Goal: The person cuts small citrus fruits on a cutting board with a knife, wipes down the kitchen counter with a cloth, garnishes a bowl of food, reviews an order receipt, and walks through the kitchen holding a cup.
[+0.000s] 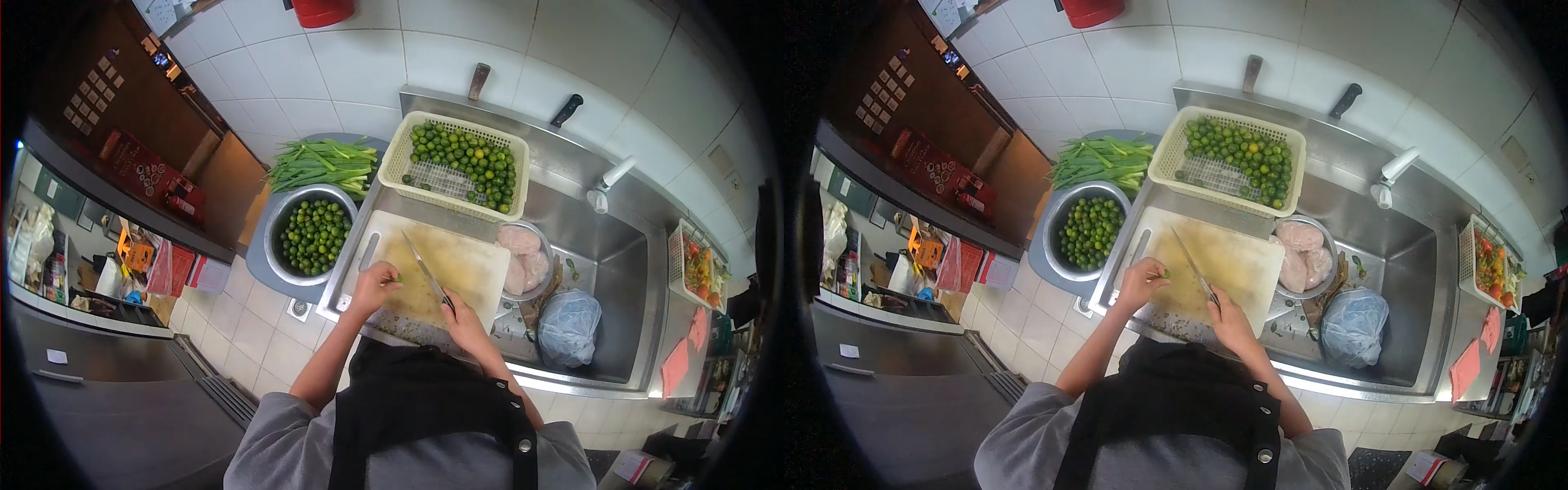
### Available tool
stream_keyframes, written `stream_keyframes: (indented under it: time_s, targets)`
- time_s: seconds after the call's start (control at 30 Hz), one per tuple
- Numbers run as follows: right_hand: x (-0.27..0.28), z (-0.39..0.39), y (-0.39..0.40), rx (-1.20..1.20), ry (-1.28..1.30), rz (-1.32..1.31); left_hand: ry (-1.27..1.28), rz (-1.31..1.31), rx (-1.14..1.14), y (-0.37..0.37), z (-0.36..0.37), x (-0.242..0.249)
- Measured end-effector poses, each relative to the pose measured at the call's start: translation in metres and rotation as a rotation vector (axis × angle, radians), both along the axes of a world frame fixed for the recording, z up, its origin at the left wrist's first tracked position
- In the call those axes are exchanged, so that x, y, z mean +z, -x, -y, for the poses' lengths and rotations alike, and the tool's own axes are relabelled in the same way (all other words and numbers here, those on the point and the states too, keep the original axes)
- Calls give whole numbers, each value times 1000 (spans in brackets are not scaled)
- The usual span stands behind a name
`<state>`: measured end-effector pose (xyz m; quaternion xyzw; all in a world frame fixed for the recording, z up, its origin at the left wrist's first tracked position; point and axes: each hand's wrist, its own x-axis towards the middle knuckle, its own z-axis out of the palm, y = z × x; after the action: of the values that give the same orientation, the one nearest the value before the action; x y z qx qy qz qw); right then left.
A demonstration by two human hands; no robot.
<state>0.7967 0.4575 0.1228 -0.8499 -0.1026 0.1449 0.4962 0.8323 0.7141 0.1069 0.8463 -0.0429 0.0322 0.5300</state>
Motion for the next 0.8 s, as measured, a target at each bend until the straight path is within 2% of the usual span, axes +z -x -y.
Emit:
stream_keyframes:
  time_s: [0.13,0.23,0.3,0.33,0.4,0.47,0.53,0.57,0.63,0.77,0.8]
  targets:
    - [2,-2,4,-1,-17,50,-54,30,0,8,-3,-5]
    - [7,3,1,-5,-55,-58,-154,50,69,13,-7,-4]
    - [-3,15,-6,-32,1,85,69,-17,185,18,-10,2]
    - [-2,22,-10,-33,3,81,70,-20,185,19,-14,4]
    - [-1,38,-19,-36,356,169,-19,51,246,20,-24,7]
    - [3,51,-13,-5,347,220,-29,33,241,20,-39,6]
    - [8,60,7,212,365,295,2,94,327,19,-48,10]
    - [15,63,17,213,366,295,42,74,342,18,-53,11]
    - [40,69,34,497,442,120,47,112,354,16,-52,18]
    - [48,87,33,477,325,136,111,81,312,14,-45,4]
    - [44,93,25,329,278,145,124,77,264,13,-40,2]
